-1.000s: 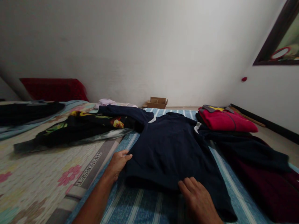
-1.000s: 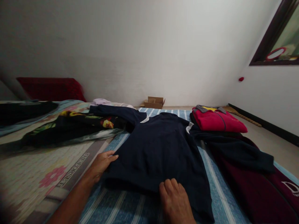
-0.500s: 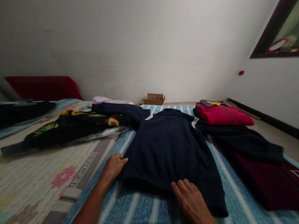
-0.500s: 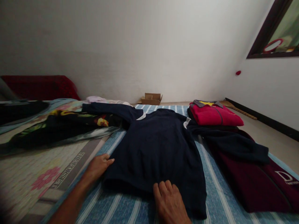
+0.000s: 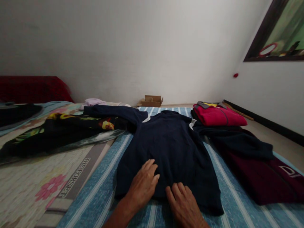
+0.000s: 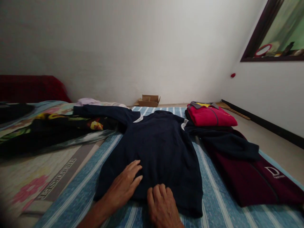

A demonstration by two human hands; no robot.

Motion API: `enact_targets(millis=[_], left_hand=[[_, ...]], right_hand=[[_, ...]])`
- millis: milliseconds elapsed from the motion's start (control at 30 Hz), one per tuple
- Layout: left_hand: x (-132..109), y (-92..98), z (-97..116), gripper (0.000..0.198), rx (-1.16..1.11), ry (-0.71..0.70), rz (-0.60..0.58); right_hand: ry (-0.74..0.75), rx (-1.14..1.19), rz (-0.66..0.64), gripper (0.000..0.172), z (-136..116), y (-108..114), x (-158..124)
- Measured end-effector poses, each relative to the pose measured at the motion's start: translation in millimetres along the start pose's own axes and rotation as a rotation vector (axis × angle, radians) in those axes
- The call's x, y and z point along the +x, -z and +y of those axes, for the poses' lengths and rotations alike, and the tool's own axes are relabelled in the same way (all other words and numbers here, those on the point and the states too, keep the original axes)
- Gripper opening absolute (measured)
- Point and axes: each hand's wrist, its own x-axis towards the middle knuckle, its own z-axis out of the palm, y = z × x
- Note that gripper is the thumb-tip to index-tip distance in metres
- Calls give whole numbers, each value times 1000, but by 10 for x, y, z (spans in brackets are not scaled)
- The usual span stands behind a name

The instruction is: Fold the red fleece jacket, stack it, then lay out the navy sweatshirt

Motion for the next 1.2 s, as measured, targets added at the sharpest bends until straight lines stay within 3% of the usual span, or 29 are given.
enact_targets(millis=[100, 233, 500, 600, 700, 800, 900, 1033, 1200], left_hand=[[46, -107, 2, 46, 70, 98, -138], [53, -118, -38, 50, 129, 133, -220], [84, -108, -36, 52, 136, 172, -257], [105, -75, -8, 52, 135, 174, -272], [116, -34, 22, 51, 163, 169, -265], [124, -27, 38, 47, 193, 138, -182], [135, -65, 51, 44, 175, 74, -100], [148, -148, 97, 40, 88, 5, -59], [150, -253, 145, 42, 73, -53, -103]], right_hand=[[57, 59, -36, 22, 49, 12, 14], [98, 110, -33, 12, 111, 13, 31], [8, 210, -238, 16, 139, 121, 109], [-5, 285, -323, 16, 187, 242, 117], [-63, 455, -325, 17, 318, 413, 160], [-229, 512, -227, 17, 591, 534, 251], [-511, 379, -138, 21, 994, 523, 342], [-890, 150, -236, 32, 1500, 358, 389], [-1012, 129, -353, 39, 1766, 108, 383]])
